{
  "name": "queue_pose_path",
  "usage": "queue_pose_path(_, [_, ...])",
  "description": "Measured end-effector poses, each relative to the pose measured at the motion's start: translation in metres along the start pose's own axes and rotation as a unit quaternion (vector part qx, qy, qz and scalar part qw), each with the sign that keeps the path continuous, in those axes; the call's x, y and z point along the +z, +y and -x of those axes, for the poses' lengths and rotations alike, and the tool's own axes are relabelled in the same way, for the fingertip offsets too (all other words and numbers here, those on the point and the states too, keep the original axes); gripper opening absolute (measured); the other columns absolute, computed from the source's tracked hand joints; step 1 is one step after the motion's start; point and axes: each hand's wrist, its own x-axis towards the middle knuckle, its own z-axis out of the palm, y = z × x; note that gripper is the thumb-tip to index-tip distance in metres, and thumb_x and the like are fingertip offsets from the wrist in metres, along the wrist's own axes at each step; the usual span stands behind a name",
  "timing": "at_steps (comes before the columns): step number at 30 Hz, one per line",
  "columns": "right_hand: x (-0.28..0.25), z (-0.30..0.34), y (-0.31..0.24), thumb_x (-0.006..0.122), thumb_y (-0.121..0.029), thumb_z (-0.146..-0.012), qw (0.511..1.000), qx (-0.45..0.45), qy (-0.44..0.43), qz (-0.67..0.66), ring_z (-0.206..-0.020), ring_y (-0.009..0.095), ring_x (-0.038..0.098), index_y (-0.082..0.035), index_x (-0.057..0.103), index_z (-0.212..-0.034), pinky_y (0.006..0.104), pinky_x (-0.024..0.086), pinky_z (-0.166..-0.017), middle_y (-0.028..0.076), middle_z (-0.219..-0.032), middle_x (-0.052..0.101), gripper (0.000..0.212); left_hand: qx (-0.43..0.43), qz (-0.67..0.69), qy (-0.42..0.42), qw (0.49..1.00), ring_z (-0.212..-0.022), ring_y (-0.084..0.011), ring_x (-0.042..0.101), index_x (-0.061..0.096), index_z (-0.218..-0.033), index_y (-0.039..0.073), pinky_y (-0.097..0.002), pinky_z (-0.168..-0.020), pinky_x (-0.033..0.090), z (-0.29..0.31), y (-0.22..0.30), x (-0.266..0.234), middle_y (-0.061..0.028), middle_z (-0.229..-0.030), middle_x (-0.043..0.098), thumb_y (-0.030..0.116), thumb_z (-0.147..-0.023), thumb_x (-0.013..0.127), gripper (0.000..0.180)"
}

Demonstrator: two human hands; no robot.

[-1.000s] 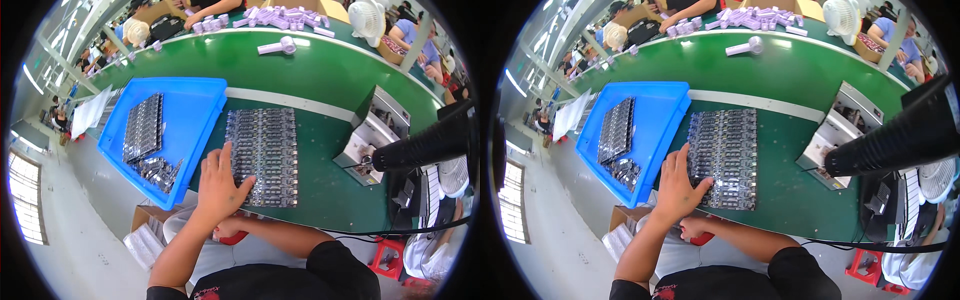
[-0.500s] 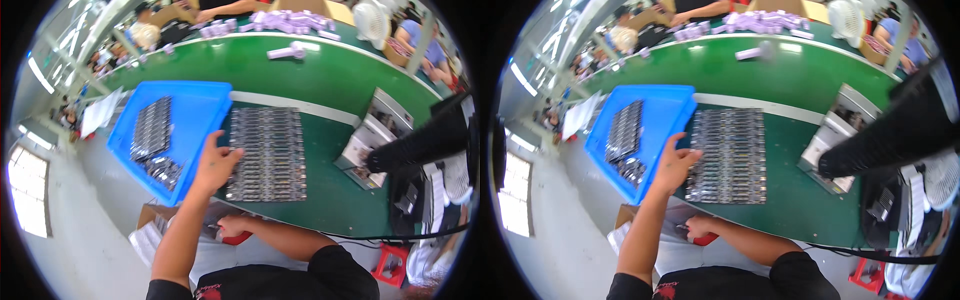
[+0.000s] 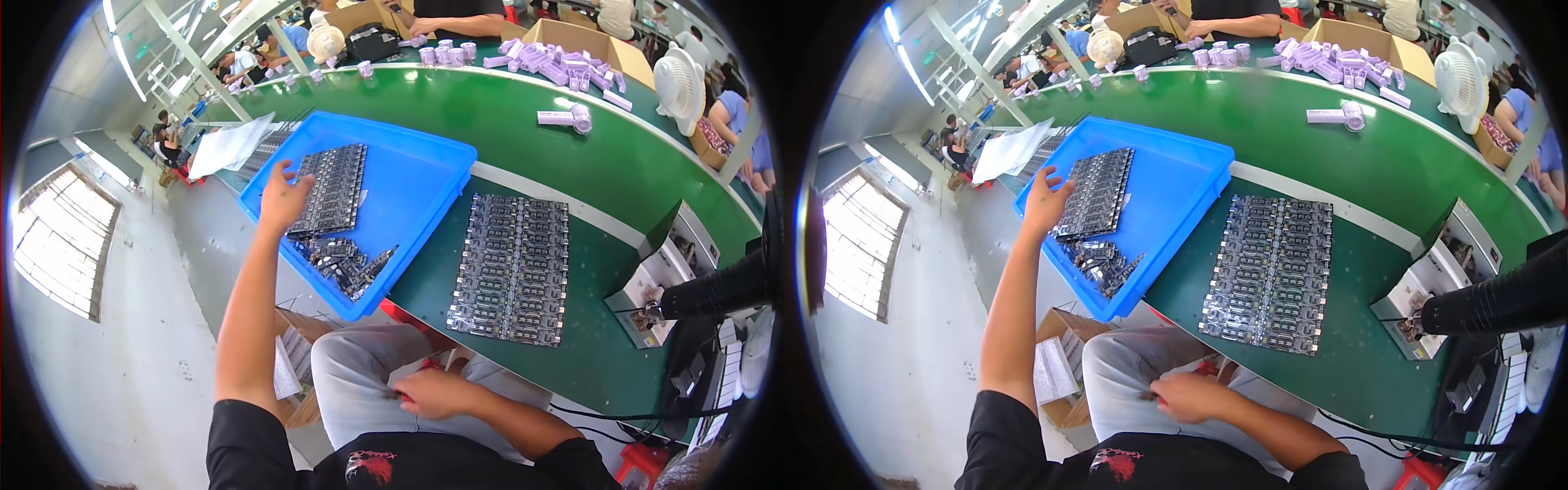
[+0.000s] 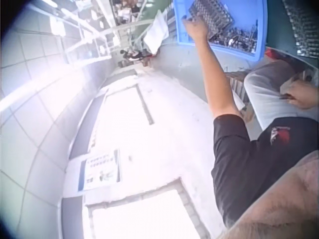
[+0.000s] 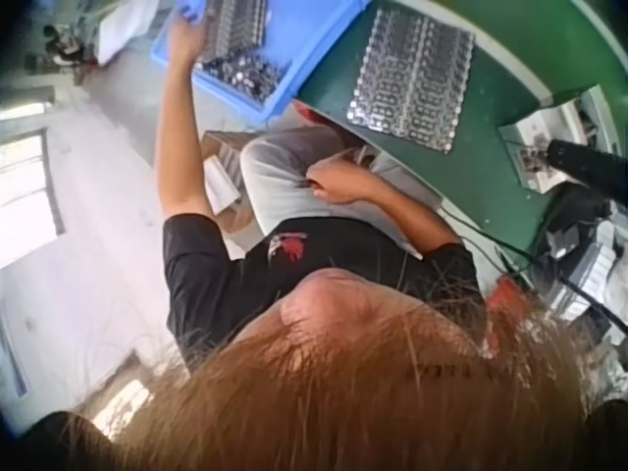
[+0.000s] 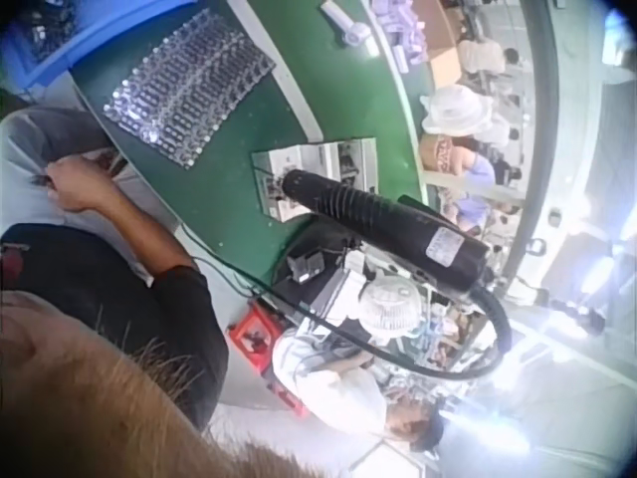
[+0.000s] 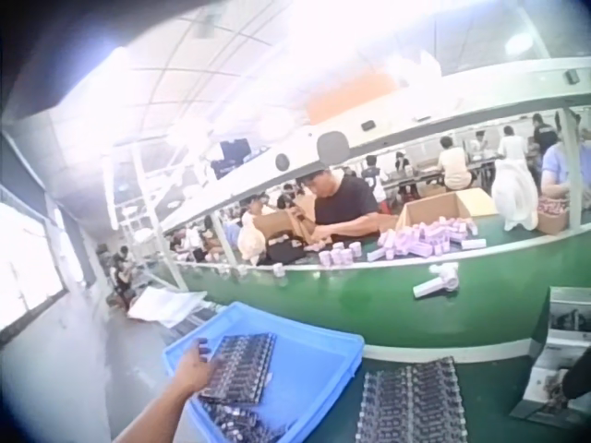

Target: Breaking apart individual circuit boards from a larger manufactured sheet.

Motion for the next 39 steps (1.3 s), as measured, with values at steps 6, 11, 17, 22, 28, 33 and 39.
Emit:
queue_pose_path(6, [-0.087,0.096,-0.083,0.066,-0.017,-0.089,0.978,-0.034,0.195,-0.072,-0.094,0.037,0.064,-0.001,0.061,-0.111,0.0455,0.052,-0.080,0.017,-0.099,0.065,0.027,-0.126,-0.119,-0.088,0.981,-0.126,-0.0435,0.057,0.032,-0.149,-0.010,-0.0448,-0.105,0.047,-0.050,-0.096,0.035,-0.0345,-0.134,0.057,0.051,-0.078,0.079,0.105])
queue_pose_path(11, [-0.103,0.141,-0.092,0.066,-0.015,-0.089,0.862,0.268,0.431,0.000,-0.103,0.039,0.061,0.003,0.052,-0.130,0.0451,0.049,-0.091,0.022,-0.109,0.060,0.047,-0.082,-0.145,-0.060,0.984,-0.126,-0.0435,0.058,0.036,-0.146,-0.011,-0.0437,-0.106,0.047,-0.076,-0.125,0.073,-0.0340,-0.134,0.058,0.048,-0.071,0.082,0.106])
queue_pose_path(17, [-0.068,0.174,-0.064,0.073,-0.016,-0.085,0.722,0.434,0.504,0.191,-0.108,0.040,0.056,0.008,0.049,-0.134,0.0444,0.048,-0.096,0.023,-0.113,0.053,0.060,-0.123,0.106,-0.145,0.976,-0.084,-0.0273,0.065,0.066,-0.104,-0.012,-0.0435,-0.077,0.051,-0.121,-0.170,0.072,-0.0194,-0.097,0.071,0.027,-0.084,0.075,0.045])
queue_pose_path(22, [-0.053,0.178,-0.046,0.075,-0.017,-0.084,0.650,0.463,0.544,0.259,-0.106,0.039,0.056,0.003,0.058,-0.123,0.0444,0.048,-0.095,0.020,-0.111,0.054,0.048,-0.170,0.356,-0.259,0.881,-0.087,-0.0233,0.063,0.067,-0.111,-0.004,-0.0384,-0.079,0.050,-0.147,-0.168,0.051,-0.0125,-0.102,0.069,0.022,-0.098,0.059,0.030])
queue_pose_path(28, [-0.061,0.166,-0.058,0.075,-0.012,-0.081,0.639,0.375,0.601,0.300,-0.107,0.039,0.057,0.002,0.063,-0.115,0.0430,0.048,-0.094,0.020,-0.111,0.058,0.039,-0.088,0.523,-0.136,0.837,-0.105,-0.0176,0.061,0.061,-0.122,0.000,-0.0327,-0.095,0.047,-0.081,-0.103,-0.037,-0.0062,-0.116,0.066,0.023,-0.102,0.057,0.030])
queue_pose_path(33, [-0.105,0.080,-0.092,0.075,-0.028,-0.091,0.760,0.001,0.609,-0.228,-0.130,0.025,0.052,-0.002,0.046,-0.140,0.0433,0.041,-0.111,0.014,-0.138,0.054,0.062,-0.120,0.590,-0.050,0.797,-0.101,-0.0122,0.057,0.063,-0.117,0.008,-0.0297,-0.093,0.045,0.093,-0.015,-0.073,-0.0006,-0.108,0.064,0.027,-0.102,0.058,0.025])
queue_pose_path(39, [-0.099,-0.013,-0.116,0.069,-0.035,-0.096,0.759,-0.141,0.292,-0.564,-0.131,0.022,0.051,0.002,0.033,-0.152,0.0394,0.041,-0.112,0.015,-0.146,0.051,0.076,-0.164,0.654,0.007,0.739,-0.113,-0.0199,0.059,0.047,-0.136,0.000,-0.0391,-0.102,0.048,0.259,0.009,-0.063,-0.0116,-0.123,0.060,0.017,-0.100,0.055,0.041])
